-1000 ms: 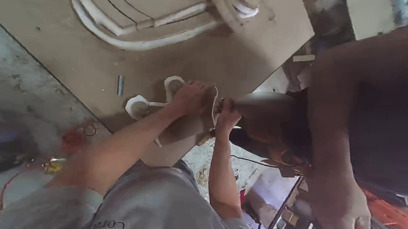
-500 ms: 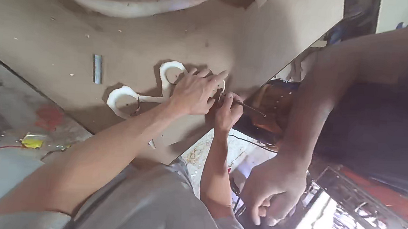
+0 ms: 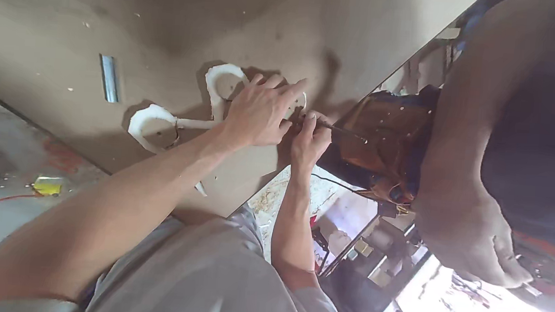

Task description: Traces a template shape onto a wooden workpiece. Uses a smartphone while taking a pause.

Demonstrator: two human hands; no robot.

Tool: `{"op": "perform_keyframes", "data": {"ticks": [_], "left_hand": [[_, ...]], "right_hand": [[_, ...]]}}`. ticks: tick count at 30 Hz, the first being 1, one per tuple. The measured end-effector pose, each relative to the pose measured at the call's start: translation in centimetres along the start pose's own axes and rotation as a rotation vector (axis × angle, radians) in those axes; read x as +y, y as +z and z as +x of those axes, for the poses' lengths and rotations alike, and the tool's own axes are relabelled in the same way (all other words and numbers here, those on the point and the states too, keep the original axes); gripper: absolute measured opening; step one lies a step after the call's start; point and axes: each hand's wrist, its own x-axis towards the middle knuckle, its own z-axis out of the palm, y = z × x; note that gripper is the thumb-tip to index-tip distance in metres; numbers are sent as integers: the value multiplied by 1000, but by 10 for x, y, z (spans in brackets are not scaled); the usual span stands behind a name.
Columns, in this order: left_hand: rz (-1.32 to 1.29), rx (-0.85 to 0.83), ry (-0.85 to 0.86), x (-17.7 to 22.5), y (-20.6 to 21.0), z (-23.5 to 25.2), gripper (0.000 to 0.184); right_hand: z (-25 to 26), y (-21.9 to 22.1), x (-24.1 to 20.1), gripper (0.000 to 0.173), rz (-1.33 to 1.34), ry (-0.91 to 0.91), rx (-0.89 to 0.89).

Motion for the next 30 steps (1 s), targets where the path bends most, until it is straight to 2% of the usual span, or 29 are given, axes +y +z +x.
{"op": "perform_keyframes", "data": {"ticks": [4,9,14,19,30], "left_hand": [[19,16,2,0,-2,2,80],[-3,-7,-13,3,-1,-2,80],[12,1,-16,2,-4,1,79],[14,13,-2,1,-2,1,77],[15,11,4,1,-3,1,76]], "right_hand": [[6,4,-3,21,-9,-31,23],[0,1,-1,17,-88,-50,29],[4,5,-6,17,-26,-21,34],[1,4,-4,17,-142,-48,53],[-2,1,-8,23,-131,14,21]]}}
